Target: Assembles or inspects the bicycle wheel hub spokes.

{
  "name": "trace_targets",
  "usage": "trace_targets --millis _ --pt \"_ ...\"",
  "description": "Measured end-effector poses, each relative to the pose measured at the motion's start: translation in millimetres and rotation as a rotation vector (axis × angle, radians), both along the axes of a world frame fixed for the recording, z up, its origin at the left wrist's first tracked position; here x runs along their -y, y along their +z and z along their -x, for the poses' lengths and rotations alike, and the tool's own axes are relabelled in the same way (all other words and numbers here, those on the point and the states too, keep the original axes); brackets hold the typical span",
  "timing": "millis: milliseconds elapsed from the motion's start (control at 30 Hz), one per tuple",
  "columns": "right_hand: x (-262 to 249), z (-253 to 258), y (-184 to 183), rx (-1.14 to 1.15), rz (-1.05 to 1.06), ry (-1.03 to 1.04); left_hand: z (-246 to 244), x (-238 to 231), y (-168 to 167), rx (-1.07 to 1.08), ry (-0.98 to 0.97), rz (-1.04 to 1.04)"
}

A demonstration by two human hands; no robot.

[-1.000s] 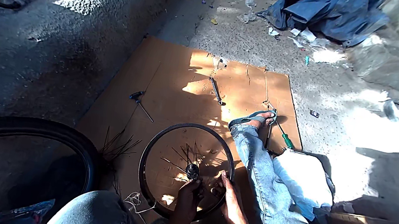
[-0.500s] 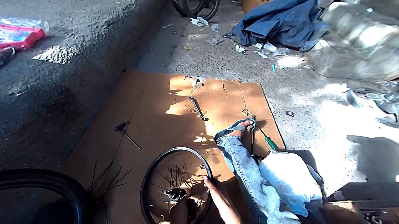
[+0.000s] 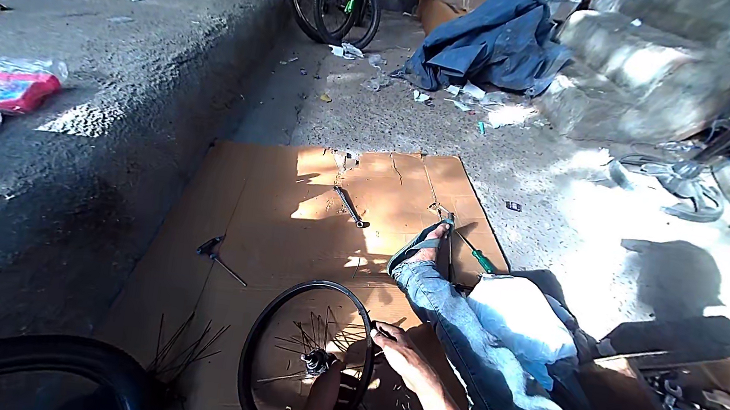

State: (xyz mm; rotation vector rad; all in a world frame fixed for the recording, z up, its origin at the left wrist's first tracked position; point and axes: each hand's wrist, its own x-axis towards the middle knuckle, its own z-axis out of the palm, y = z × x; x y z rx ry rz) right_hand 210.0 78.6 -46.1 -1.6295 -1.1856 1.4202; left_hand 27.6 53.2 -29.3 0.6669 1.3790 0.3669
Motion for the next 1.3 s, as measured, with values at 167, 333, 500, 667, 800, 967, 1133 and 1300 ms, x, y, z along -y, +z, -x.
trace_targets --millis 167,333,500,667,800,967,1133,1300 --pt "20 -18 -10 0.137 -0.029 -0.088 -39 5 106 -0.114 0.066 0.133" --pt "47 -40 -51 0.746 0.248 0.253 -22 -6 36 -0.040 0.155 0.135" --pt "50 -25 -76 0.819 0.221 0.366 -11 -11 -24 0.002 0.200 0.171" --pt "51 -14 -70 0.877 0.199 0.513 -9 -14 -23 0.022 0.183 0.166" --pt "58 -10 -68 1.012 0.111 0.588 -10 -15 -35 0.037 0.208 0.151" --pt "61 -5 -71 1.007 0.154 0.582 -11 -11 -26 0.054 0.247 0.162" --pt "49 -4 -44 0.682 0.286 0.219 -12 -10 -27 0.038 0.240 0.158" --pt "48 -16 -29 0.109 -0.038 -0.217 -12 -8 -26 0.059 0.237 0.129"
